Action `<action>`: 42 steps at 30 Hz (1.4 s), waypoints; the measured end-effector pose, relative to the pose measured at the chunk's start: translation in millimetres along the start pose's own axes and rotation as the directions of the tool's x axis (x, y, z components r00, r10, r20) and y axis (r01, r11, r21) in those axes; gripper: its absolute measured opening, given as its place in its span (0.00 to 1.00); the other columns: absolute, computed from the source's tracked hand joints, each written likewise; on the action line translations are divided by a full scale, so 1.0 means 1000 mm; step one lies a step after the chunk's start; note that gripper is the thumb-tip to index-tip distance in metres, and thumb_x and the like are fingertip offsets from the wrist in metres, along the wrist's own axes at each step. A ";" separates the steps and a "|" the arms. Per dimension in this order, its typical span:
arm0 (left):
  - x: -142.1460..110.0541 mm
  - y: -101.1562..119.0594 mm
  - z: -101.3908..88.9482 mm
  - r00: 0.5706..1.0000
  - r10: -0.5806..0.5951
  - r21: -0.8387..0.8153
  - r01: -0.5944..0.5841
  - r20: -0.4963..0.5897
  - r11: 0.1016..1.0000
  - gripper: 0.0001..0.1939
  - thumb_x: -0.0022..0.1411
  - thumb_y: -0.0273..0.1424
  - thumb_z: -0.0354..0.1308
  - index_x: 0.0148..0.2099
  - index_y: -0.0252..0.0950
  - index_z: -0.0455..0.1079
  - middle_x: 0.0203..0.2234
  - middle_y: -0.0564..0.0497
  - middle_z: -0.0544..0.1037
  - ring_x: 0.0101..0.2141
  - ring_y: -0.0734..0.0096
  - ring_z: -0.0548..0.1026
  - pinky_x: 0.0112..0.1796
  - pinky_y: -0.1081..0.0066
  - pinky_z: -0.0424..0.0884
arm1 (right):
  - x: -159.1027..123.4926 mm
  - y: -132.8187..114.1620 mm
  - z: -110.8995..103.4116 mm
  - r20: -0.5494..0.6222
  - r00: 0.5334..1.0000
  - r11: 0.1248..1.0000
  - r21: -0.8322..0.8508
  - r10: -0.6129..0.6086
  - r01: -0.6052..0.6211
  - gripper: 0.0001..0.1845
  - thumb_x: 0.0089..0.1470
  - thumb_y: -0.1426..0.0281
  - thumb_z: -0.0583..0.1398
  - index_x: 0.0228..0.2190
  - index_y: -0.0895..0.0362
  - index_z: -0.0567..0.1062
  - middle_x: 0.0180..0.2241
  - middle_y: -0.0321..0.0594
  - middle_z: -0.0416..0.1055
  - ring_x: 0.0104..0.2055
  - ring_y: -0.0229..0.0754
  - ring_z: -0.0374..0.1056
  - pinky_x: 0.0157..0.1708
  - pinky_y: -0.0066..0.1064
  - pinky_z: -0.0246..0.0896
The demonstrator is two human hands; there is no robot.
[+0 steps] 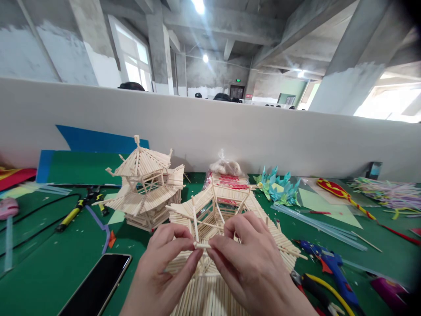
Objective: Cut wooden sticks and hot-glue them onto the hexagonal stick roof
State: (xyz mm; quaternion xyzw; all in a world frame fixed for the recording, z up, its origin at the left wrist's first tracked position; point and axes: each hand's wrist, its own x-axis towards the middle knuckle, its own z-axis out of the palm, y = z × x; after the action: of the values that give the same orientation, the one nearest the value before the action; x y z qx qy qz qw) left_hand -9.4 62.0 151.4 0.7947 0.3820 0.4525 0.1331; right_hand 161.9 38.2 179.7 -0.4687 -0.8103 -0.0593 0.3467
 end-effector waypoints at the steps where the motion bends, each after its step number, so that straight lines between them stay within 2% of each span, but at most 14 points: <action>1: 0.000 0.000 0.000 1.000 0.003 0.001 -0.003 0.001 1.000 0.03 0.53 0.26 0.57 0.30 0.40 0.67 0.30 0.53 0.67 0.32 0.69 0.70 0.32 0.71 0.69 | 0.000 0.000 0.000 0.003 1.000 1.000 0.000 0.002 -0.002 0.09 0.54 0.70 0.53 0.24 0.56 0.69 0.27 0.37 0.62 0.31 0.41 0.55 0.29 0.33 0.49; 16: -0.001 -0.001 -0.001 1.000 0.029 0.044 -0.029 -0.001 0.999 0.03 0.53 0.26 0.57 0.31 0.40 0.67 0.30 0.53 0.67 0.33 0.68 0.70 0.32 0.69 0.68 | 0.003 -0.003 -0.003 0.078 0.997 1.000 -0.003 0.018 -0.018 0.09 0.54 0.69 0.53 0.24 0.56 0.68 0.28 0.37 0.62 0.32 0.41 0.55 0.31 0.34 0.50; 20: -0.005 -0.005 -0.001 0.999 0.038 0.055 -0.037 -0.010 0.998 0.05 0.53 0.27 0.57 0.34 0.40 0.66 0.33 0.53 0.66 0.35 0.68 0.69 0.33 0.71 0.68 | 0.001 -0.002 -0.009 0.081 0.996 0.999 0.009 0.040 -0.041 0.07 0.52 0.67 0.55 0.32 0.55 0.71 0.32 0.38 0.63 0.35 0.44 0.56 0.34 0.37 0.52; 24: -0.009 -0.008 -0.004 1.000 0.021 0.158 -0.020 -0.003 0.987 0.12 0.54 0.30 0.57 0.42 0.41 0.65 0.38 0.51 0.65 0.39 0.66 0.68 0.35 0.69 0.67 | -0.014 0.006 -0.024 -0.041 0.998 0.999 0.019 0.044 -0.043 0.15 0.48 0.69 0.60 0.40 0.56 0.70 0.32 0.39 0.63 0.34 0.43 0.56 0.33 0.37 0.54; 26: -0.007 -0.005 -0.007 0.997 0.071 0.246 -0.065 -0.014 0.967 0.13 0.55 0.31 0.56 0.45 0.40 0.65 0.39 0.49 0.64 0.40 0.63 0.66 0.36 0.65 0.66 | -0.026 0.013 -0.031 -0.106 0.993 0.999 0.001 0.052 -0.052 0.17 0.47 0.71 0.60 0.42 0.56 0.70 0.32 0.40 0.61 0.34 0.43 0.56 0.32 0.37 0.55; 28: -0.002 0.000 -0.010 0.985 0.170 0.317 -0.159 -0.006 0.935 0.13 0.55 0.30 0.55 0.45 0.38 0.65 0.39 0.47 0.64 0.41 0.59 0.65 0.37 0.61 0.64 | -0.038 0.020 -0.035 -0.140 0.988 0.997 -0.019 0.067 -0.071 0.17 0.47 0.73 0.60 0.42 0.56 0.69 0.33 0.40 0.60 0.35 0.44 0.57 0.32 0.37 0.56; 31: 0.006 0.005 -0.012 0.944 0.324 0.379 -0.321 0.060 0.868 0.14 0.54 0.26 0.56 0.44 0.37 0.65 0.39 0.46 0.66 0.41 0.57 0.64 0.38 0.57 0.62 | -0.052 0.029 -0.035 -0.167 0.979 0.992 -0.026 0.114 -0.120 0.17 0.47 0.74 0.59 0.42 0.56 0.68 0.33 0.40 0.60 0.35 0.43 0.57 0.34 0.40 0.57; 33: 0.010 0.007 -0.011 0.916 0.382 0.394 -0.398 0.122 0.829 0.15 0.53 0.25 0.56 0.45 0.38 0.65 0.39 0.46 0.67 0.41 0.56 0.64 0.37 0.57 0.62 | -0.058 0.031 -0.033 -0.166 0.975 0.988 -0.009 0.149 -0.152 0.17 0.47 0.74 0.59 0.42 0.57 0.68 0.33 0.40 0.60 0.35 0.44 0.57 0.36 0.42 0.57; 35: 0.013 0.008 -0.008 0.902 0.404 0.393 -0.431 0.154 0.812 0.13 0.54 0.24 0.55 0.44 0.39 0.66 0.39 0.46 0.68 0.41 0.54 0.64 0.37 0.55 0.61 | -0.060 0.032 -0.031 -0.153 0.973 0.985 0.015 0.171 -0.171 0.18 0.47 0.74 0.59 0.43 0.57 0.68 0.33 0.41 0.60 0.35 0.44 0.57 0.35 0.41 0.57; 39: 0.019 0.015 0.000 0.901 0.419 0.425 -0.424 0.111 0.800 0.12 0.56 0.23 0.52 0.42 0.41 0.67 0.38 0.46 0.70 0.42 0.51 0.63 0.36 0.53 0.59 | -0.058 0.030 -0.027 -0.122 0.974 0.980 0.071 0.193 -0.185 0.19 0.46 0.75 0.60 0.43 0.56 0.68 0.33 0.40 0.61 0.36 0.44 0.58 0.33 0.38 0.57; 42: 0.019 0.018 0.001 0.888 0.445 0.444 -0.446 0.113 0.777 0.13 0.54 0.24 0.54 0.43 0.41 0.67 0.38 0.46 0.70 0.41 0.51 0.64 0.35 0.54 0.59 | -0.057 0.028 -0.027 -0.107 0.973 0.976 0.098 0.207 -0.197 0.20 0.46 0.74 0.60 0.44 0.54 0.67 0.34 0.40 0.61 0.37 0.44 0.58 0.35 0.37 0.57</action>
State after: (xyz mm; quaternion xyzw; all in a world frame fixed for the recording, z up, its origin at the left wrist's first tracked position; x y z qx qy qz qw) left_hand 5.6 64.0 172.9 0.8712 0.2786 0.3673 -0.1685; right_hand 216.2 1.9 158.6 -0.5290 -0.7386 -0.0159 0.4175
